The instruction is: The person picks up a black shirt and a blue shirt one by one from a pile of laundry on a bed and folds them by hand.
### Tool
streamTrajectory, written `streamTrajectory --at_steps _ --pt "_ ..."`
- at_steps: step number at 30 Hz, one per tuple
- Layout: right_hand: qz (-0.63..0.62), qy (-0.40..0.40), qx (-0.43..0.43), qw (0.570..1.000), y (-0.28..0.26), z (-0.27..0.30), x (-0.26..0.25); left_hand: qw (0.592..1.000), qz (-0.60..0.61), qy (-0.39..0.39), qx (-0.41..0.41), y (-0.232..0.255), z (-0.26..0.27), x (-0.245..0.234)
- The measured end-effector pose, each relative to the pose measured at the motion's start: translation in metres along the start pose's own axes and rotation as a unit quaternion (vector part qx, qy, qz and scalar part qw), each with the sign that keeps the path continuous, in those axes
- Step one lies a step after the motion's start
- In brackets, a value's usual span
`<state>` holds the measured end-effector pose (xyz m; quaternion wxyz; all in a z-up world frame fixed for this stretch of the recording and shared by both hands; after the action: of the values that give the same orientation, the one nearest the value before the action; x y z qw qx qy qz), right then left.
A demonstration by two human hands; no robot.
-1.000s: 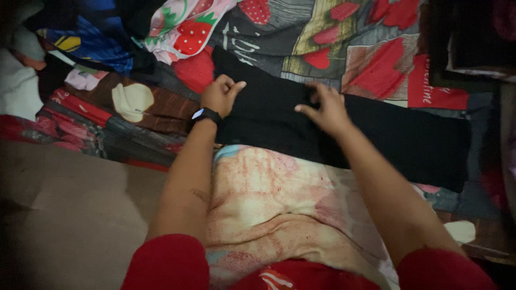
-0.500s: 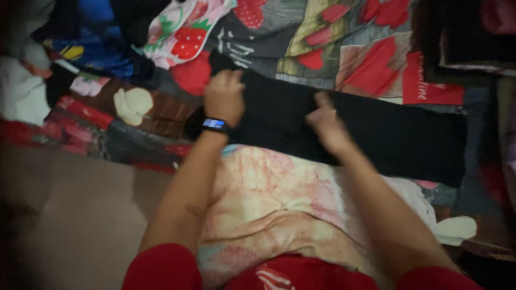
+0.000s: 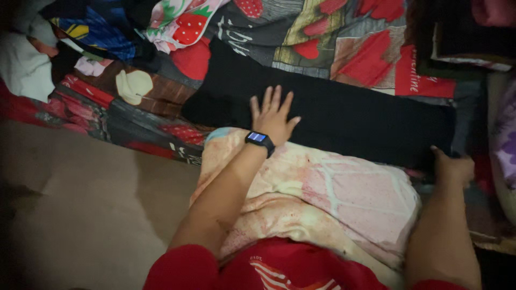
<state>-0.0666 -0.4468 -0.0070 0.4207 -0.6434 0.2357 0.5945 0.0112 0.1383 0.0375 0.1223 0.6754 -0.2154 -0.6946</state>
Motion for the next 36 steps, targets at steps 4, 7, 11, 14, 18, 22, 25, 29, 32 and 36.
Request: streamTrajectory --at_steps 4,7,11,14,18,22,25,29,32,36 --pt "-0.121 -0.064 -0.139 0.981 -0.018 -0.014 0.009 0.993 -0.037 -0.098 -0.058 -0.007 0.011 0.004" --pt "-0.243 -0.147 -0.087 0.955 -0.053 0.004 -0.002 0.997 -0.023 -0.013 -0.076 -0.012 0.009 -0.003" --pt "-0.22 -0.074 -0.35 0.907 -0.177 0.101 -0.069 0.986 0.098 0.132 0.008 -0.001 0.013 0.001" --pt "-0.347 -0.316 -0.352 0.81 -0.241 0.2 -0.062 0.817 0.565 -0.024 -0.114 -0.003 -0.02 0.049" --pt "-0.353 -0.272 -0.339 0.828 -0.259 0.216 -0.049 0.586 0.673 -0.197 -0.406 -0.004 -0.023 0.128" --pt "-0.234 -0.06 -0.445 0.862 -0.233 0.184 -0.008 0.853 0.432 -0.012 -0.294 0.006 -0.041 0.123" --pt "-0.271 -0.083 -0.354 0.891 -0.195 0.153 0.045 0.906 0.321 0.011 -0.274 0.021 -0.038 0.107" --pt "-0.219 -0.147 -0.301 0.916 -0.177 0.13 0.085 0.934 0.272 0.061 -0.226 0.03 -0.008 0.066" --pt "-0.22 -0.158 -0.293 0.917 -0.185 0.132 0.085 0.952 0.228 0.091 -0.185 0.04 0.014 0.025" --pt "-0.252 -0.142 -0.276 0.917 -0.194 0.148 0.067 0.976 0.042 0.211 0.026 0.098 0.026 -0.004"
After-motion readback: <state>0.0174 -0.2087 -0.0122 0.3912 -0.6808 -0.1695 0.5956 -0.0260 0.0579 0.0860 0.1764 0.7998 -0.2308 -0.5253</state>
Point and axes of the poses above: each hand's wrist, its own z-axis away from the middle knuckle, its own x-axis out of the palm, y = z × x, the point moved 7 cm from there along -z, towards the middle knuckle, and after that the axes turned 4 degrees about -x, right-handed, at the moved point
